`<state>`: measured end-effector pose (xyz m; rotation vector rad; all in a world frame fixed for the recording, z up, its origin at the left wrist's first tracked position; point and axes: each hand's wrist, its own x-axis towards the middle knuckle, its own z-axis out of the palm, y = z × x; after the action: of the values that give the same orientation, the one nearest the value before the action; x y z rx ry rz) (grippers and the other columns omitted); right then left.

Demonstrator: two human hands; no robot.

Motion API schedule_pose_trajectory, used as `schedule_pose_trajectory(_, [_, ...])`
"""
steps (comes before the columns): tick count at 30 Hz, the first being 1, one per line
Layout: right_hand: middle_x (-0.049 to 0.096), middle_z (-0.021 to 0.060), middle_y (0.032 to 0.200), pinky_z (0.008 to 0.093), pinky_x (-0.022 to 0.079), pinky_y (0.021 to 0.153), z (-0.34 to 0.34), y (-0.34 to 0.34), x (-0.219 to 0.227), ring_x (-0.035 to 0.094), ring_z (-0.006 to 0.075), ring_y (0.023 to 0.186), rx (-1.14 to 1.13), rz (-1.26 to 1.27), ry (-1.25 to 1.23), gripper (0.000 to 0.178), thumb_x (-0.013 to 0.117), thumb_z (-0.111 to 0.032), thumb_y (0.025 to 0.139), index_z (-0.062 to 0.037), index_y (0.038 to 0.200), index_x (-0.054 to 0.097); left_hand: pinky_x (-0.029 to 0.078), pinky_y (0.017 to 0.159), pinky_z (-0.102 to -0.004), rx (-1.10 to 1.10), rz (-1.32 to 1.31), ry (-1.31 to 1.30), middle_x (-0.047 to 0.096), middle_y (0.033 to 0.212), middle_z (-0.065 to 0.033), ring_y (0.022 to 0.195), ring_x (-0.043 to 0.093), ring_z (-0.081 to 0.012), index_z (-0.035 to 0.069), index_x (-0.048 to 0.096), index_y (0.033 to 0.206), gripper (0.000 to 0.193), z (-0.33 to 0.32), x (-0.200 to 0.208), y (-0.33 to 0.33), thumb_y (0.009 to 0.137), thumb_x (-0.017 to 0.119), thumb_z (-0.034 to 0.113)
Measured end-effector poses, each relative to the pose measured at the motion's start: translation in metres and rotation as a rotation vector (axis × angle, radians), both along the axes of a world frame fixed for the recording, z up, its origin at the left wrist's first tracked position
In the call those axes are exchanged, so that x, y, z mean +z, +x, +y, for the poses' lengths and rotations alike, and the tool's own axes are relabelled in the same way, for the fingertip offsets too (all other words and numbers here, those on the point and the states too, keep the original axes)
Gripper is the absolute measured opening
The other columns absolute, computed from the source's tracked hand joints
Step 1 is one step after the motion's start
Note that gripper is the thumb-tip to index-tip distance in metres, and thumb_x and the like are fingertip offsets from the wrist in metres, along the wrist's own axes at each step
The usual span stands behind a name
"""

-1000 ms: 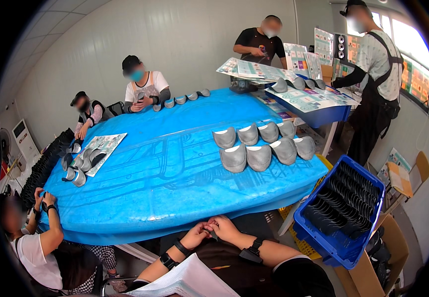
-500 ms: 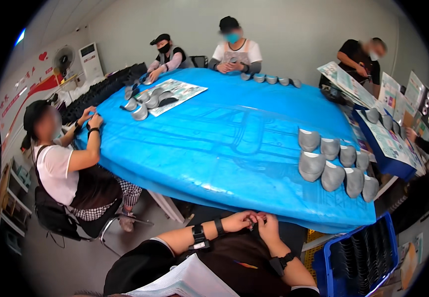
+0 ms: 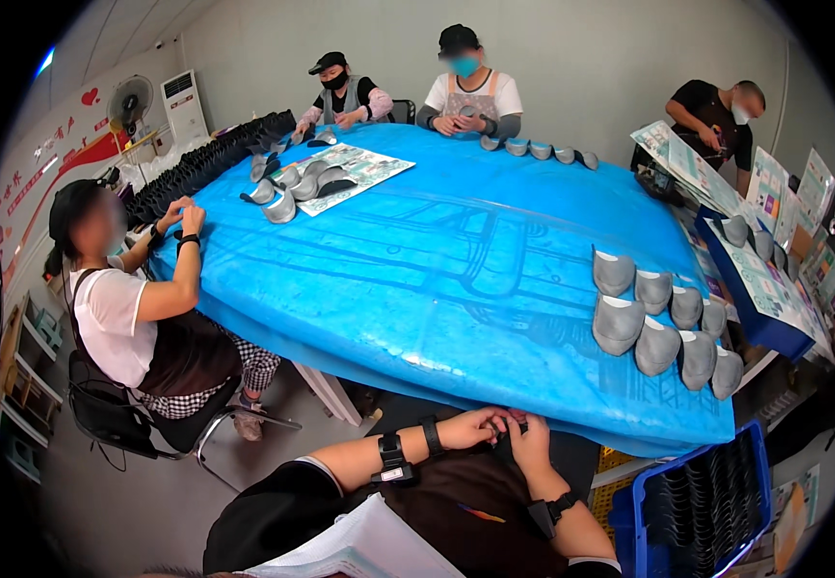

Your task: The person is seen assembling different parts of a shoe, specifically matching and stacking the heel and upper components.

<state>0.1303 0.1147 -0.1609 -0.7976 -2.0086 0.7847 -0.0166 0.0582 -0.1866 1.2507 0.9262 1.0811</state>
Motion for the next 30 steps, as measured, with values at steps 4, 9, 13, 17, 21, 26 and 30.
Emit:
schedule_pose_trajectory(4, [0.056,0.0145,0.077,0.0301,0.043,0.063,0.001,0.0,0.001,0.055,0.0233,0.069,0.028,0.002,-0.015,0.015,0.059,-0.009,0.071,0.0026,0.081,0.056,0.042,0.069,-0.022,0.014,-0.007,0.002,0.045,0.092,-0.0055,0.073,0.051,-0.0112,0.001,0.035,0.115,0.038,-0.001,-0.003,0.0,0.077,0.039,-0.003])
schedule_pose_trajectory(9, [0.057,0.0119,0.074,0.0269,0.044,0.061,0.006,0.001,-0.01,0.055,0.0167,0.066,0.042,0.013,-0.099,0.013,0.059,-0.006,0.072,0.0034,0.08,0.056,0.043,0.068,-0.0225,0.033,0.029,0.012,0.046,0.091,-0.0058,0.073,0.05,-0.0113,0.001,0.038,0.111,0.033,0.004,-0.003,0.003,0.078,0.04,-0.002])
schedule_pose_trajectory(13, [0.056,0.0135,0.075,0.0288,0.043,0.063,0.003,0.003,-0.001,0.055,0.0198,0.068,0.083,-0.017,-0.128,0.014,0.057,-0.008,0.073,0.0039,0.08,0.056,0.042,0.065,-0.0219,0.07,0.062,0.003,0.046,0.088,-0.0061,0.07,0.05,-0.0113,0.0,0.041,0.106,0.028,0.001,0.004,0.005,0.079,0.041,0.0])
schedule_pose_trajectory(17, [0.054,0.0147,0.079,0.0294,0.043,0.064,0.004,0.001,-0.001,0.054,0.0204,0.07,0.149,-0.024,-0.108,0.015,0.055,-0.008,0.075,0.0043,0.084,0.053,0.041,0.062,-0.0226,0.111,0.09,0.02,0.047,0.084,-0.006,0.068,0.05,-0.0116,-0.001,0.042,0.102,0.024,-0.001,0.009,0.005,0.079,0.042,0.002])
schedule_pose_trajectory(21, [0.053,0.016,0.081,0.0307,0.042,0.066,0.002,0.0,-0.007,0.054,0.0235,0.072,0.137,-0.041,-0.125,0.018,0.051,-0.008,0.077,0.0049,0.089,0.05,0.041,0.062,-0.0233,0.115,0.183,0.035,0.047,0.082,-0.0064,0.068,0.049,-0.0124,-0.002,0.042,0.101,0.023,-0.002,0.009,0.003,0.078,0.041,0.0])
schedule_pose_trajectory(26, [0.051,0.0183,0.081,0.0339,0.041,0.066,0.003,0.0,-0.009,0.052,0.0299,0.074,0.136,-0.087,-0.074,0.021,0.047,-0.008,0.078,0.0063,0.093,0.045,0.042,0.062,-0.0238,0.101,0.169,0.044,0.047,0.081,-0.0069,0.068,0.049,-0.0124,-0.002,0.042,0.101,0.024,0.0,0.004,0.002,0.077,0.04,0.0])
schedule_pose_trajectory(30, [0.05,0.0196,0.08,0.0359,0.041,0.064,0.002,0.0,-0.01,0.051,0.0322,0.072,0.088,-0.105,0.042,0.017,0.048,-0.007,0.077,0.006,0.088,0.045,0.043,0.058,-0.0233,0.117,0.151,0.076,0.047,0.085,-0.0064,0.065,0.05,-0.0118,-0.001,0.042,0.103,0.027,-0.001,0.007,0.004,0.076,0.04,0.0])
